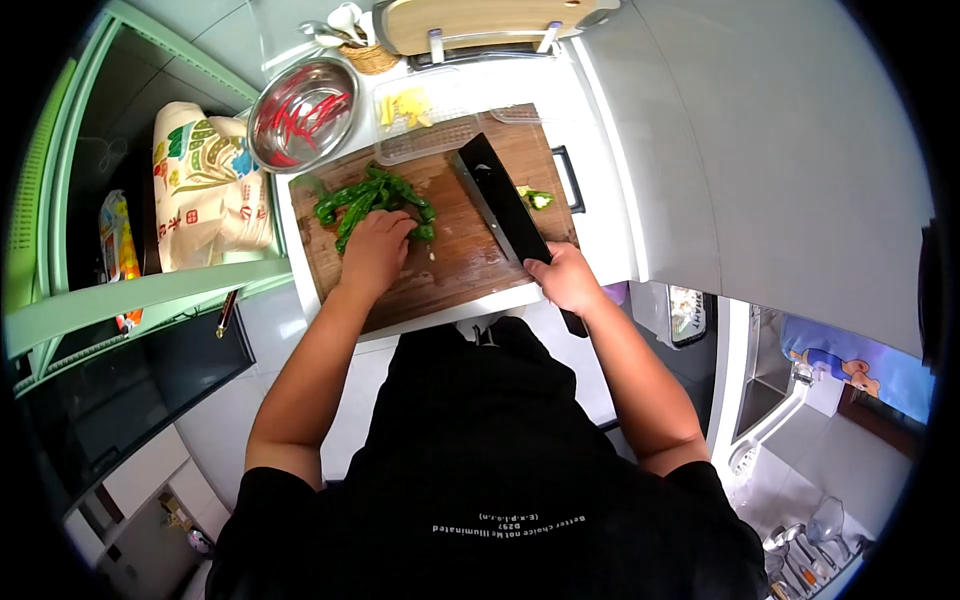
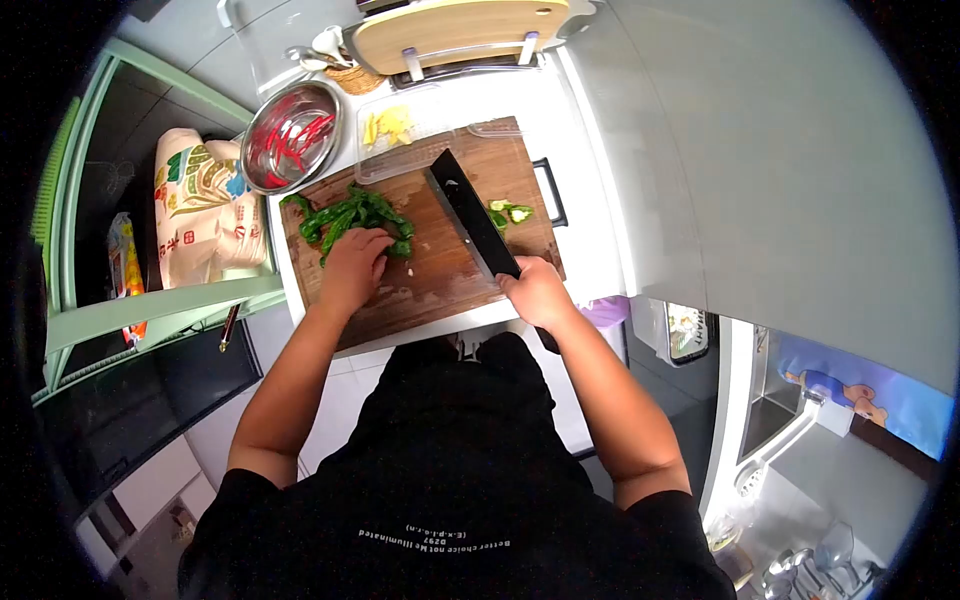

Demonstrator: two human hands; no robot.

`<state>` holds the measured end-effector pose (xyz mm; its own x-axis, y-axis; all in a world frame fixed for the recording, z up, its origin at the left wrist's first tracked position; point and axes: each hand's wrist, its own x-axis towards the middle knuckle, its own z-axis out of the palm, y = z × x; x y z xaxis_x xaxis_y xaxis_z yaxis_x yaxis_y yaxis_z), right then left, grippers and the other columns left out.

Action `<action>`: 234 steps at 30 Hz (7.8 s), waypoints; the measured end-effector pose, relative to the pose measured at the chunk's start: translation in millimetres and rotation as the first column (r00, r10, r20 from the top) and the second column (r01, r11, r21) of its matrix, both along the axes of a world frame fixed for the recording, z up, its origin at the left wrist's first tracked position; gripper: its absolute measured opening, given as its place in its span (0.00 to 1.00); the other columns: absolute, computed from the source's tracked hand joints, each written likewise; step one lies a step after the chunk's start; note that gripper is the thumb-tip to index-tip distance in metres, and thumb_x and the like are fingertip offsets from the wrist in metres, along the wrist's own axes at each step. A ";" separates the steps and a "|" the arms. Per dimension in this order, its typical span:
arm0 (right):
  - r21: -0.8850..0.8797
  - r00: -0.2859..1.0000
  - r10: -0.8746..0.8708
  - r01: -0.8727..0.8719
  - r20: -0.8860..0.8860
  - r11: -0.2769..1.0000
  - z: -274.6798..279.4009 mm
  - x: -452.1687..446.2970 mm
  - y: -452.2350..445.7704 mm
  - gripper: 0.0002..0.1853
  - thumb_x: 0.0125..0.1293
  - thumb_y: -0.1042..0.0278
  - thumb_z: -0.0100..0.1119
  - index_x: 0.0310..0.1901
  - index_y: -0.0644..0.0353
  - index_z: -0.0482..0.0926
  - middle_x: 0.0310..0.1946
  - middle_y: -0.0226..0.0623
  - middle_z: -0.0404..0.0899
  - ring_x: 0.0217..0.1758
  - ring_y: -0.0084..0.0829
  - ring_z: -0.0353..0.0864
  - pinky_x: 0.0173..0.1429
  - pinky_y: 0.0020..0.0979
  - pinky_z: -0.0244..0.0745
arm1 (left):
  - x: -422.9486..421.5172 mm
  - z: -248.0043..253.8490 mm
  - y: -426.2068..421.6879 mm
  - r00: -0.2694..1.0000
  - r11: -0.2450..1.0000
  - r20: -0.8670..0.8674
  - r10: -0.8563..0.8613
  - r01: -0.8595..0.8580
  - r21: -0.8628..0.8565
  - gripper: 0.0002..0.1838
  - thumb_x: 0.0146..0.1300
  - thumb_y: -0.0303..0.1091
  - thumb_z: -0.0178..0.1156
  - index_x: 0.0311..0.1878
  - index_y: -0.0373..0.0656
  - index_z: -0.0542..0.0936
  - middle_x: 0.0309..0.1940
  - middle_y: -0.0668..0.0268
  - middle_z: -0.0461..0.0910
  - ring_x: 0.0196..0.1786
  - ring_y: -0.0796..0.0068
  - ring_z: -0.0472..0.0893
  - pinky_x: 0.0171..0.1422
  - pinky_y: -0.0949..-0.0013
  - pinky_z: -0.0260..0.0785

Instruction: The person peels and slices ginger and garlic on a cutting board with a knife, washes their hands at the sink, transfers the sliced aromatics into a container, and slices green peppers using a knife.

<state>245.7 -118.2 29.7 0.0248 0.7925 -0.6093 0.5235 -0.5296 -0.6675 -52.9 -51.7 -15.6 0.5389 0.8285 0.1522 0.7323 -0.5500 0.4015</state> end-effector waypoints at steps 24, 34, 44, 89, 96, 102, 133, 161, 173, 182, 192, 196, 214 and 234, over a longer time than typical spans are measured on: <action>0.201 0.867 0.191 -0.311 0.460 0.929 12.4 -11.5 -45.4 0.17 0.62 0.72 0.58 0.54 0.54 0.82 0.32 0.56 0.82 0.37 0.54 0.83 0.46 0.47 0.80 | 56.5 -48.0 -19.6 0.955 0.967 0.207 -0.213 0.175 0.187 0.07 0.54 0.31 0.67 0.38 0.46 0.83 0.42 0.65 0.79 0.49 0.59 0.77 0.57 0.57 0.68; 0.194 0.833 0.266 -0.399 0.485 0.896 27.7 -2.3 -38.7 0.20 0.59 0.72 0.56 0.55 0.54 0.81 0.30 0.54 0.83 0.35 0.53 0.84 0.44 0.49 0.80 | 73.8 -43.0 -18.8 0.977 0.984 0.203 -0.063 0.027 0.173 0.11 0.52 0.27 0.63 0.41 0.46 0.83 0.40 0.66 0.79 0.49 0.61 0.77 0.56 0.58 0.69; 0.015 0.793 0.375 -0.435 0.481 0.900 29.3 4.9 -44.0 0.20 0.59 0.71 0.52 0.54 0.57 0.81 0.29 0.56 0.83 0.37 0.54 0.85 0.44 0.50 0.80 | 73.5 -54.0 -24.5 0.974 0.981 0.215 -0.079 0.037 0.190 0.11 0.51 0.28 0.63 0.40 0.47 0.84 0.40 0.67 0.79 0.49 0.62 0.77 0.56 0.57 0.68; -0.078 0.720 0.471 -0.506 0.510 0.859 5.3 -9.4 -21.3 0.16 0.60 0.71 0.51 0.49 0.61 0.81 0.33 0.54 0.84 0.38 0.52 0.86 0.45 0.49 0.81 | 61.3 -58.6 -31.7 0.943 0.998 0.327 0.065 -0.057 -0.035 0.07 0.58 0.29 0.65 0.40 0.44 0.83 0.41 0.59 0.79 0.45 0.54 0.78 0.50 0.57 0.73; 0.088 0.854 0.349 -0.411 0.386 0.907 -20.2 -1.4 -7.9 0.13 0.63 0.69 0.52 0.45 0.59 0.84 0.32 0.56 0.83 0.41 0.53 0.84 0.50 0.48 0.79 | 62.2 -39.4 -31.4 0.894 0.972 0.401 0.202 -0.132 -0.195 0.07 0.59 0.28 0.66 0.40 0.42 0.83 0.39 0.60 0.79 0.44 0.53 0.79 0.46 0.57 0.73; 0.074 0.943 0.202 -0.229 0.266 0.971 -15.3 9.4 -6.1 0.11 0.62 0.68 0.57 0.42 0.61 0.84 0.33 0.58 0.81 0.42 0.57 0.82 0.50 0.50 0.77 | 55.0 -28.9 -18.7 0.988 0.993 0.130 0.082 -0.069 -0.095 0.09 0.59 0.32 0.67 0.42 0.44 0.82 0.40 0.62 0.79 0.45 0.56 0.80 0.48 0.57 0.74; 0.051 0.864 0.339 -0.384 0.373 0.922 -8.4 -8.2 3.9 0.12 0.61 0.70 0.55 0.43 0.61 0.85 0.35 0.57 0.83 0.44 0.54 0.84 0.53 0.48 0.78 | 63.5 -37.0 -18.2 0.988 0.992 0.157 0.010 -0.030 0.126 0.08 0.55 0.35 0.69 0.38 0.47 0.84 0.38 0.64 0.80 0.43 0.57 0.78 0.50 0.58 0.69; -0.080 0.705 0.474 -0.514 0.527 0.854 17.5 -3.1 -19.3 0.15 0.60 0.73 0.50 0.45 0.61 0.82 0.34 0.56 0.84 0.40 0.52 0.86 0.47 0.48 0.81 | 68.8 -57.1 -17.2 0.951 0.995 0.310 -0.024 -0.008 0.101 0.08 0.54 0.26 0.62 0.39 0.45 0.83 0.40 0.63 0.80 0.46 0.58 0.79 0.50 0.60 0.75; 0.052 0.934 0.263 -0.283 0.242 0.958 -13.2 1.8 16.1 0.11 0.62 0.69 0.56 0.41 0.65 0.84 0.35 0.59 0.82 0.43 0.56 0.83 0.51 0.48 0.77 | 68.3 -38.3 -6.7 0.969 0.999 0.244 0.045 -0.049 0.012 0.08 0.55 0.29 0.65 0.39 0.43 0.82 0.40 0.63 0.79 0.47 0.57 0.78 0.50 0.59 0.74; 0.199 0.911 0.276 -0.344 0.305 0.917 -2.3 -3.3 -9.8 0.15 0.61 0.70 0.53 0.47 0.59 0.84 0.34 0.58 0.82 0.42 0.56 0.82 0.52 0.50 0.77 | 67.4 -54.4 -15.9 0.976 0.985 0.209 -0.055 0.018 0.173 0.07 0.54 0.27 0.63 0.38 0.43 0.82 0.38 0.63 0.80 0.43 0.59 0.79 0.47 0.60 0.73; -0.022 0.770 0.421 -0.469 0.480 0.883 13.3 -12.4 -30.1 0.17 0.60 0.73 0.50 0.49 0.61 0.83 0.34 0.55 0.84 0.40 0.52 0.85 0.48 0.48 0.80 | 62.3 -57.1 -28.3 0.970 0.987 0.239 -0.032 -0.007 0.159 0.09 0.51 0.25 0.62 0.37 0.42 0.84 0.38 0.63 0.81 0.44 0.59 0.80 0.49 0.61 0.74; -0.023 0.776 0.437 -0.480 0.455 0.877 0.2 -19.9 -30.4 0.15 0.60 0.74 0.50 0.46 0.63 0.83 0.35 0.56 0.84 0.42 0.52 0.85 0.49 0.48 0.80 | 62.7 -59.1 -32.2 0.972 0.987 0.233 -0.020 -0.017 0.159 0.09 0.51 0.26 0.62 0.37 0.42 0.84 0.38 0.62 0.81 0.43 0.59 0.80 0.49 0.61 0.75; 0.065 0.961 0.219 -0.233 0.168 0.970 3.7 2.6 -5.7 0.11 0.62 0.68 0.58 0.43 0.64 0.83 0.32 0.60 0.81 0.41 0.58 0.81 0.49 0.48 0.76 | 62.0 -47.0 -17.7 0.965 0.991 0.248 0.090 -0.061 -0.122 0.10 0.58 0.29 0.65 0.43 0.44 0.82 0.40 0.62 0.78 0.43 0.56 0.80 0.46 0.60 0.74; 0.126 0.984 0.086 -0.106 0.155 0.986 21.9 13.0 -8.6 0.10 0.63 0.70 0.58 0.42 0.63 0.83 0.30 0.57 0.81 0.37 0.55 0.82 0.44 0.44 0.77 | 28.1 6.1 23.6 0.973 0.965 -0.088 0.215 -0.199 0.170 0.14 0.57 0.27 0.60 0.46 0.51 0.84 0.42 0.66 0.80 0.48 0.61 0.78 0.50 0.58 0.72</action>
